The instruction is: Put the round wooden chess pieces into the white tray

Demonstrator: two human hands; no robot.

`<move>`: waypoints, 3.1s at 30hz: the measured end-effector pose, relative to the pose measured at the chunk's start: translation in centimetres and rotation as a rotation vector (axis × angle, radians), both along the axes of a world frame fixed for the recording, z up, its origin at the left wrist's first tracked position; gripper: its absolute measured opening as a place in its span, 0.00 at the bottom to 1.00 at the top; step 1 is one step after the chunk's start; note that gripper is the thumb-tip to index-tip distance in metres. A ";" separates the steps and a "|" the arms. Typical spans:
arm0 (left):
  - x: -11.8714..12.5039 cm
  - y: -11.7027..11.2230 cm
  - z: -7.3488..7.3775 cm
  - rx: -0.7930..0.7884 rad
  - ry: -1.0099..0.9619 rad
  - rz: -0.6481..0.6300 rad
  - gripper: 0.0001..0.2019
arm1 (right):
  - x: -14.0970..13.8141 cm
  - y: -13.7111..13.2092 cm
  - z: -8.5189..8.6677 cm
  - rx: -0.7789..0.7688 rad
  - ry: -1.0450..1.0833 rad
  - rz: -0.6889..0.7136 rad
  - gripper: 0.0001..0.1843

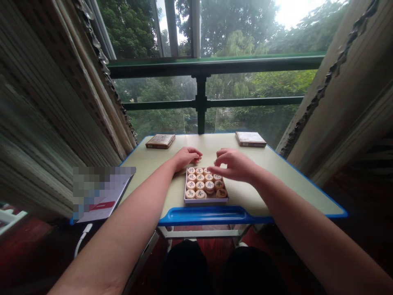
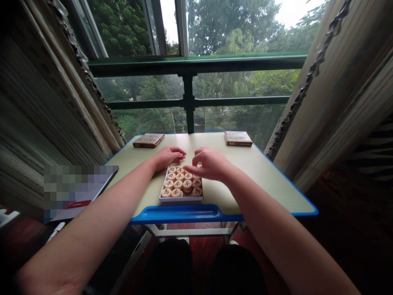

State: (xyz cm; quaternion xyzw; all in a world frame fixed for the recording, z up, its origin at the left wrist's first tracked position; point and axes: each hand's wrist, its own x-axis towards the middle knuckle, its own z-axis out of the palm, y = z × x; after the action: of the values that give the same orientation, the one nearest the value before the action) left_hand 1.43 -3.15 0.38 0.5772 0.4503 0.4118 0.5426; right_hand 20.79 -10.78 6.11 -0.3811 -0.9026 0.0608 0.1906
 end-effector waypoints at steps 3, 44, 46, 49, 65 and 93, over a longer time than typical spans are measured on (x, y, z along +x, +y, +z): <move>0.0 0.1 -0.1 -0.008 0.007 0.011 0.04 | 1.6 3.0 -1.4 0.167 0.048 -0.389 0.20; 0.1 0.0 -0.1 0.023 0.052 -0.014 0.02 | 1.4 2.8 -0.7 -0.163 0.257 -0.193 0.15; 0.1 -0.1 0.1 0.024 0.058 -0.017 0.03 | 1.2 1.5 0.3 -0.279 0.215 -0.030 0.15; 0.1 -0.2 0.1 0.023 0.060 -0.012 0.03 | 1.0 0.1 1.0 -0.387 0.111 0.185 0.15; 0.0 0.3 -0.3 0.009 0.017 -0.016 0.03 | 0.1 -1.2 0.5 -0.344 -0.103 0.326 0.14; 0.1 0.1 0.1 0.005 0.029 -0.016 0.02 | -1.6 -1.2 -1.0 -0.203 -0.058 0.403 0.04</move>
State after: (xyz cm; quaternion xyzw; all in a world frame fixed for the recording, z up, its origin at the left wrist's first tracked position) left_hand 1.52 -3.07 0.44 0.5881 0.4523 0.4001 0.5380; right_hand 19.19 -12.03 5.08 -0.2119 -0.9548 0.1773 0.1094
